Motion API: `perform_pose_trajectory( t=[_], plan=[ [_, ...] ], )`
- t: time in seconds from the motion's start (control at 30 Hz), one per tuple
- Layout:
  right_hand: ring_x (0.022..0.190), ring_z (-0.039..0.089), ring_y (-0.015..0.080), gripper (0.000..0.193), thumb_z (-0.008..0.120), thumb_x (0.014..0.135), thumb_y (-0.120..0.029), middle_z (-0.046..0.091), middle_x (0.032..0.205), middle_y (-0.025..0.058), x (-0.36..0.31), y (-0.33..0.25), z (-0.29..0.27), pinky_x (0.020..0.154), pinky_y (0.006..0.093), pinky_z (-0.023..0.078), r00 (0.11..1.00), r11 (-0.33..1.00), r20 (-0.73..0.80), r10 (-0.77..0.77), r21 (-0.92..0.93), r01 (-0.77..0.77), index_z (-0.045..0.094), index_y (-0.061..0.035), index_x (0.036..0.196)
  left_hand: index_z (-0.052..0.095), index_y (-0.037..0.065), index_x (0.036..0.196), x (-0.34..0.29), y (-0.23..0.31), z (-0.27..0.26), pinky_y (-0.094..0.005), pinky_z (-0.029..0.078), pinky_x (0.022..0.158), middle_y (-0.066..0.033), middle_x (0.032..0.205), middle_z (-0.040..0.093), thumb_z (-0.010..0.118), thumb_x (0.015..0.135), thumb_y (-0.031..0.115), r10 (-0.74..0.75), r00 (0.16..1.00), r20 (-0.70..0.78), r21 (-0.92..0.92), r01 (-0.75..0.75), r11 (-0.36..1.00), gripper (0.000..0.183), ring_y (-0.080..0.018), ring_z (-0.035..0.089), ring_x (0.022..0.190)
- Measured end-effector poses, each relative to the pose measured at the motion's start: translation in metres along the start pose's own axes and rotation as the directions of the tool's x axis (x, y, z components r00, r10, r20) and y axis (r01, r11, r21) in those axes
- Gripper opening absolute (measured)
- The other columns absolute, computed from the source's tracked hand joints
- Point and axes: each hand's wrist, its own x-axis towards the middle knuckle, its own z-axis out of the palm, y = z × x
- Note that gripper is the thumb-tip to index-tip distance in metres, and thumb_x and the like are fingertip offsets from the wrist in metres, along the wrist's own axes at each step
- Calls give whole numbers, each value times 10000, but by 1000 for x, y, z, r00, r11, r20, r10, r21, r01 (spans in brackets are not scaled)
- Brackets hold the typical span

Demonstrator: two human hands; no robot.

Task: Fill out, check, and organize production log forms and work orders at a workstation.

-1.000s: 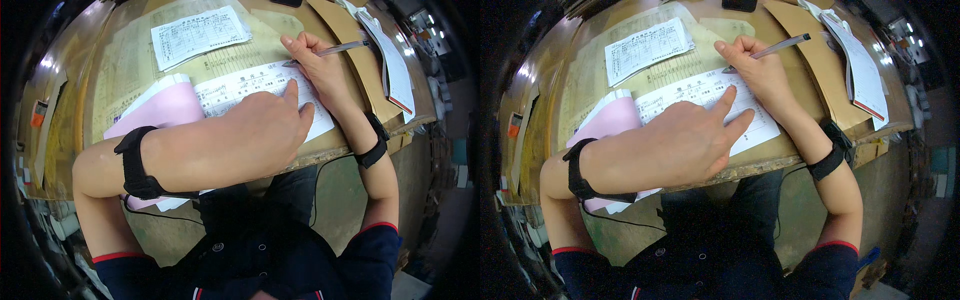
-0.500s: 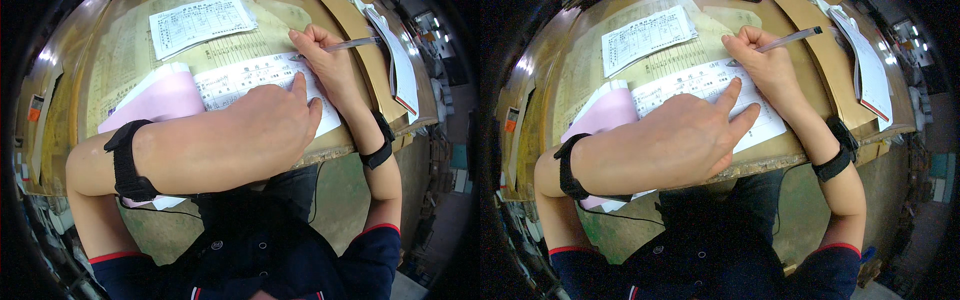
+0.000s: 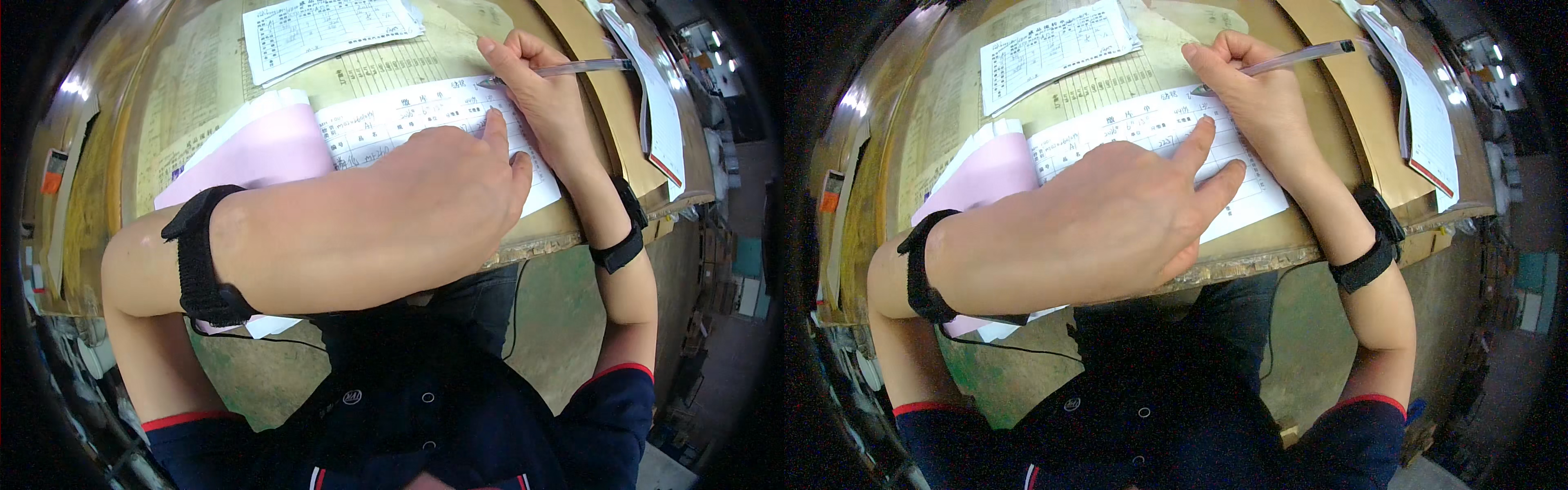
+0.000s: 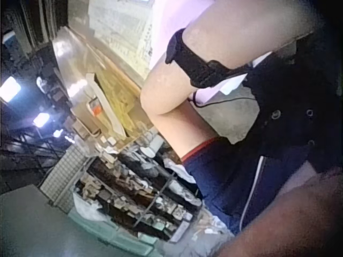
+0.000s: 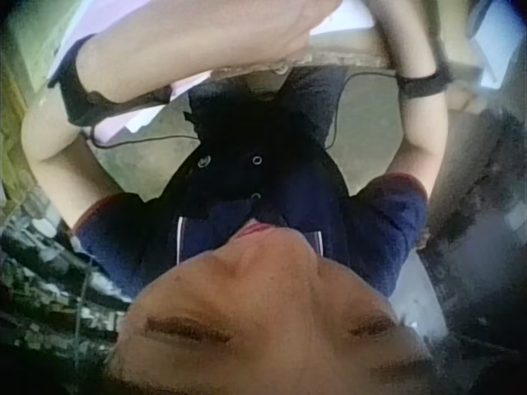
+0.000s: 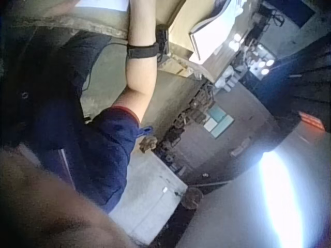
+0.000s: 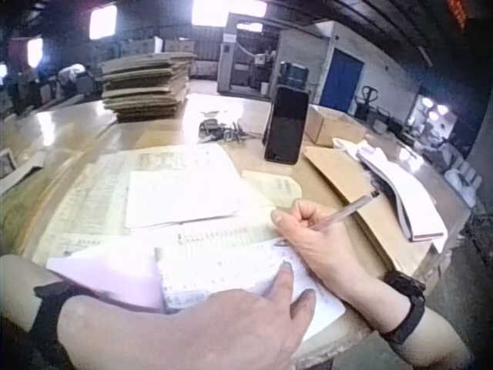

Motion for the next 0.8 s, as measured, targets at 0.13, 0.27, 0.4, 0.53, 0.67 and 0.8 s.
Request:
perform_pose_trajectory(
  t=[0.13, 0.27, 0.4, 0.53, 0.67, 0.8],
  plan=[
    [549, 282, -5, 348, 682, 905, -241, 372, 610, -109, 1, 3, -1, 479, 201, 204, 1000, 1000, 6, -15, -5, 15, 464, -127, 659, 519, -198, 1127, 1, 2, -3, -359, 540, 538, -382, 949, 578, 660, 703, 109, -53, 997, 61, -49, 56, 997, 543, -335, 673, 662],
    [576, 332, 2, 321, 676, 893, -231, 416, 622, -95, 0, 1, -4, 492, 202, 254, 1000, 1000, 21, 6, -2, -6, 484, -105, 669, 507, -198, 1107, -5, -2, 1, -365, 541, 566, -425, 993, 555, 649, 708, 107, 42, 999, 0, 46, -42, 998, 521, -350, 666, 669],
    [570, 329, 5, 328, 674, 893, -234, 415, 619, -96, 2, 1, -3, 491, 203, 253, 999, 996, 6, -36, -75, 37, 479, -105, 663, 519, -91, 1186, -4, -3, 5, -405, 539, 510, -384, 1145, 523, 684, 768, 172, -17, 999, 42, 31, 16, 999, 521, -348, 645, 578],
    [548, 255, -8, 368, 658, 924, -231, 359, 609, -114, 1, 2, 0, 481, 201, 190, 1000, 999, -14, -12, -44, 11, 434, -141, 647, 522, -87, 1189, -5, -4, 9, -401, 540, 512, -376, 1140, 529, 684, 767, 176, -10, 999, 41, 67, 7, 998, 523, -341, 652, 587],
    [549, 251, -6, 370, 649, 934, -233, 354, 611, -115, 2, 4, -1, 481, 203, 188, 1000, 999, -20, -9, -37, 8, 432, -142, 648, 524, -82, 1195, -5, -3, 10, -402, 540, 511, -368, 1135, 535, 686, 764, 182, -19, 1000, 22, 25, 19, 1000, 530, -337, 658, 601],
    [555, 256, -7, 360, 649, 930, -227, 362, 618, -113, 3, 4, -1, 483, 200, 192, 1000, 1000, -22, -13, -18, 13, 438, -140, 652, 522, -78, 1198, -4, -3, 8, -403, 543, 516, -369, 1137, 534, 687, 765, 186, -22, 999, 24, 75, 20, 997, 533, -340, 660, 611]
  ],
)
